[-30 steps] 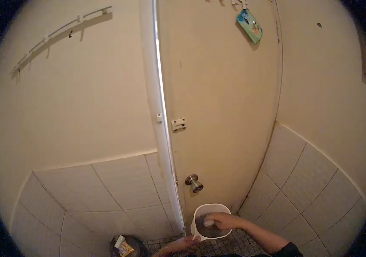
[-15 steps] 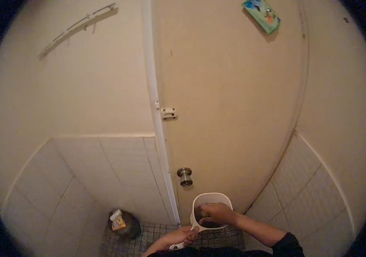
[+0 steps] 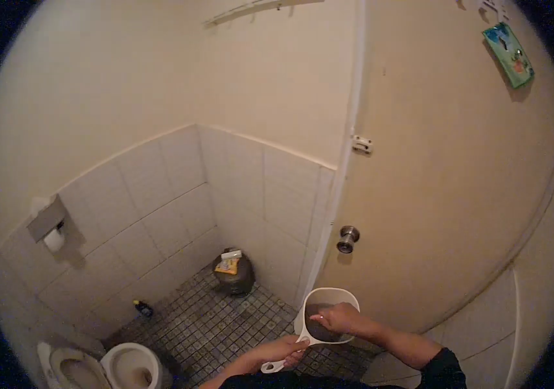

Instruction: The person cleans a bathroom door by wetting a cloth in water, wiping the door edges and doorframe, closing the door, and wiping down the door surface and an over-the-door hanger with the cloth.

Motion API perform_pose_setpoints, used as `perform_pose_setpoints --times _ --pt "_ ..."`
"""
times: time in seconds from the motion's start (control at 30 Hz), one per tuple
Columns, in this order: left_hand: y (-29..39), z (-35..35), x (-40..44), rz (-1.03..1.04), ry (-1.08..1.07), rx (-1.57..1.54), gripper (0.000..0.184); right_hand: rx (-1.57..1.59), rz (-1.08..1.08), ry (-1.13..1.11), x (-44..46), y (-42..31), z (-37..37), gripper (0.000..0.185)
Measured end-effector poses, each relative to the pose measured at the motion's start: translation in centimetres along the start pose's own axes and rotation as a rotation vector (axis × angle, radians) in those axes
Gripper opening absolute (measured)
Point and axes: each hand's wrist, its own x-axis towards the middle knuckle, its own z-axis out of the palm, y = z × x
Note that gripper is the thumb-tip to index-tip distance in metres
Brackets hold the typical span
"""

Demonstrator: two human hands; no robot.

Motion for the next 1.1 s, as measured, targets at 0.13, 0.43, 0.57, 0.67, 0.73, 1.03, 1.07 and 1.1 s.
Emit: perform_pose_setpoints --times 0.13,0.43,0.57,0.67,0.73,1.03,1.07,1.1 --pt "-2.0 -1.0 -2.8 0.069 0.084 0.0 0.033 0.075 -0.132 0.092 2.6 -2.0 1.4 0.042" --pt "-3.0 -2.7 -6.9 0.046 0.163 -0.25 0.023 0.162 -0.277 0.287 7.1 -7.3 2.4 0.037" --pt "-3.5 -3.4 -8.2 -0.012 0.2 -0.269 0.024 0.138 -0.152 0.229 8.0 -8.6 3.5 0.038" --pt "-4.4 -4.5 -8.1 0.057 0.143 -0.229 0.025 0.179 -0.08 0.284 7.3 -10.2 2.8 0.035" --pt "-5.1 -5.6 -8.0 0.042 0.082 -0.237 0.026 0.257 -0.062 0.435 7.3 -10.4 3.9 0.034" --pt "-6.0 -6.6 -10.2 0.033 0.072 -0.258 0.024 0.328 0.035 0.623 7.8 -12.6 2.7 0.035" --pt "-6.0 -6.7 -10.5 0.06 0.074 -0.247 0.024 0.331 -0.001 0.633 8.2 -13.1 2.1 0.036" --pt "-6.2 -6.7 -10.8 0.092 0.087 -0.242 0.023 0.362 0.025 0.588 8.6 -13.7 1.4 0.034"
